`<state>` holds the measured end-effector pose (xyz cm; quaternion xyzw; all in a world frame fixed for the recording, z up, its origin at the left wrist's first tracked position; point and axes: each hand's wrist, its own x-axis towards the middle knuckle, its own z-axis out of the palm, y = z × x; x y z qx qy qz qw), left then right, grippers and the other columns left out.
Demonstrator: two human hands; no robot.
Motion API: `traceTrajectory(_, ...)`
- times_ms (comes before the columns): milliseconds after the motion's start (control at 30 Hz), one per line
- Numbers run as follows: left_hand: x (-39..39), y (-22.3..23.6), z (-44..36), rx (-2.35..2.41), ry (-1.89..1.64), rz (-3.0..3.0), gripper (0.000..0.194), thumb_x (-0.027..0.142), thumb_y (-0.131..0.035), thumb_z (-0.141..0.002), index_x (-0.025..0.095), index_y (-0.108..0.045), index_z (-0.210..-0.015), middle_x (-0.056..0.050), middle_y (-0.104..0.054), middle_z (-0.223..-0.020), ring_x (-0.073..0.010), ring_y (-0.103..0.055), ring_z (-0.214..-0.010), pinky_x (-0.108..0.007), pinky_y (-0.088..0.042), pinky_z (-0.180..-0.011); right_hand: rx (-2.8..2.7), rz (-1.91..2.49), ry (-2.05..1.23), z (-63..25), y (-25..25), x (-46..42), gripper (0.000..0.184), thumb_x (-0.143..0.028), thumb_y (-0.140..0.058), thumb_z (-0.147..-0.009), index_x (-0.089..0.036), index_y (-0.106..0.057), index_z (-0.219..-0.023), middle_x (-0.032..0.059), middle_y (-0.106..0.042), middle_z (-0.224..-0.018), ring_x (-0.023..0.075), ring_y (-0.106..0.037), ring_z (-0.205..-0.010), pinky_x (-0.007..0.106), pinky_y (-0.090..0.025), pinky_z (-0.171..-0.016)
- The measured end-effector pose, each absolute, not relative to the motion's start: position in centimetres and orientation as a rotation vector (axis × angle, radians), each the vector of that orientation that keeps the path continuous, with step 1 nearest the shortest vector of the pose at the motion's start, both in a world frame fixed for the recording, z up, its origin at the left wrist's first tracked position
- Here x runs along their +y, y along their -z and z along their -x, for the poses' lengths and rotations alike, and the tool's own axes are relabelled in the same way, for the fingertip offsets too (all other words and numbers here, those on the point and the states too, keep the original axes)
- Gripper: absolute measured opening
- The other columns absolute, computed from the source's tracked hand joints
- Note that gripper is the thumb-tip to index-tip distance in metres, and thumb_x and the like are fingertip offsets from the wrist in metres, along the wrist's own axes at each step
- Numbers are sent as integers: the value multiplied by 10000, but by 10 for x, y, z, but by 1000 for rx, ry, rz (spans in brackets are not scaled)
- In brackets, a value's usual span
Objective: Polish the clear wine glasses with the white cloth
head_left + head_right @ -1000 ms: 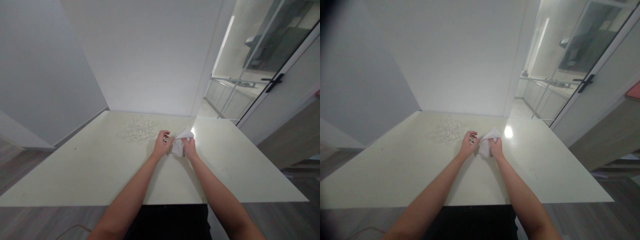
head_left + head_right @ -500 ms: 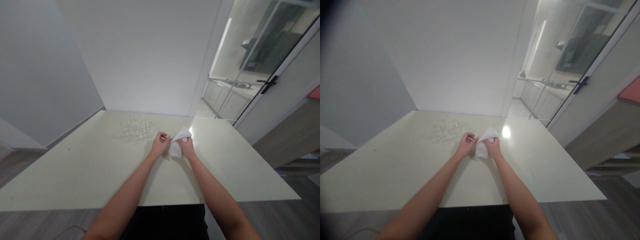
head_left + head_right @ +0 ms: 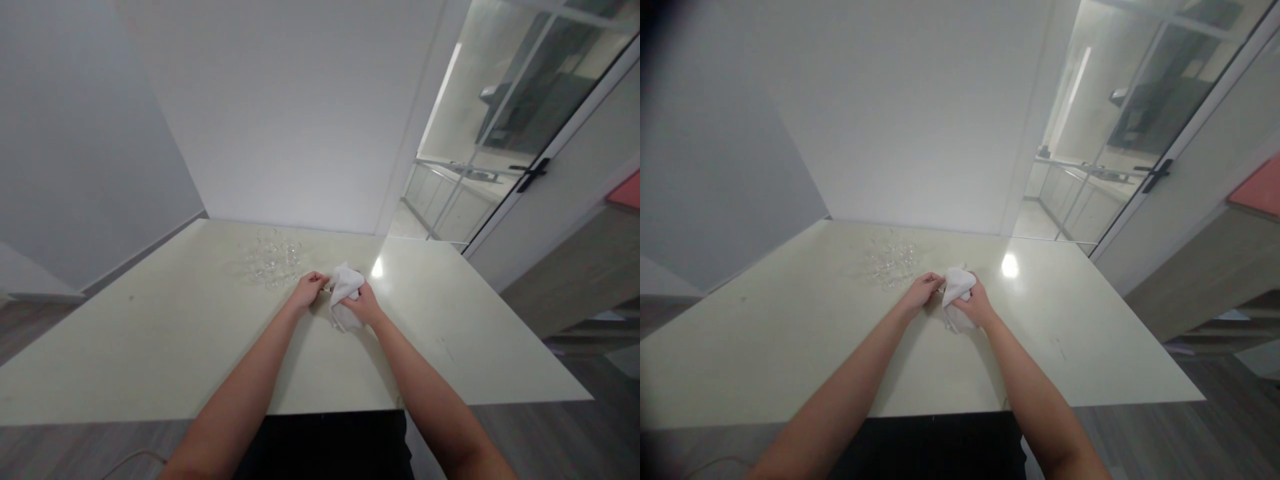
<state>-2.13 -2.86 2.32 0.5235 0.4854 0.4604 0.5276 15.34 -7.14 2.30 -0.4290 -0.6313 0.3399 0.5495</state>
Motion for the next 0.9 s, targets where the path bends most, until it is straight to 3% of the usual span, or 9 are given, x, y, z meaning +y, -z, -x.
traceTrajectory(133,-30,-26,19,1138,-1175,-1067,254,382,-683,-706,189,-518,-723,58,-476,-565,-68,-363,-455,-193,-231,-441,-1036,957,-1075,-149,-17,-66,353,-470,-677,-709,-200,-662,-935,36,-711,-905,218,-651,-885,344,-526,-839)
traceTrajectory(233,-32,-31,15,1084,-1285,-1010,227,380,-655,-740,198,-540,-810,61,-482,-600,-70,-383,-462,-184,-261,-443,-738,936,-1238,-148,-15,-62,374,-508,-669,-682,-219,-647,-917,25,-727,-908,227,-677,-894,359,-548,-823)
traceTrajectory(467,-34,-37,20,1017,-1472,-1373,159,341,-586,-829,190,-593,-876,44,-495,-601,-97,-447,-527,-208,-344,-512,-1117,935,-1503,-148,-15,-72,369,-390,-835,-557,-203,-678,-834,48,-729,-824,255,-686,-936,361,-569,-814)
traceTrajectory(733,-37,-38,19,1032,-1477,-1524,128,274,-504,-867,184,-593,-883,45,-474,-579,-115,-461,-551,-229,-357,-563,-1276,1000,-1363,-160,-9,-69,417,-470,-873,-495,-195,-702,-758,34,-716,-787,215,-665,-815,392,-548,-844)
traceTrajectory(900,-35,-35,18,1083,-1435,-1523,139,263,-482,-861,183,-594,-881,43,-473,-595,-116,-464,-562,-232,-359,-573,-1347,1022,-1208,-160,-13,-67,383,-529,-820,-598,-206,-719,-778,31,-724,-835,204,-643,-835,378,-537,-865)
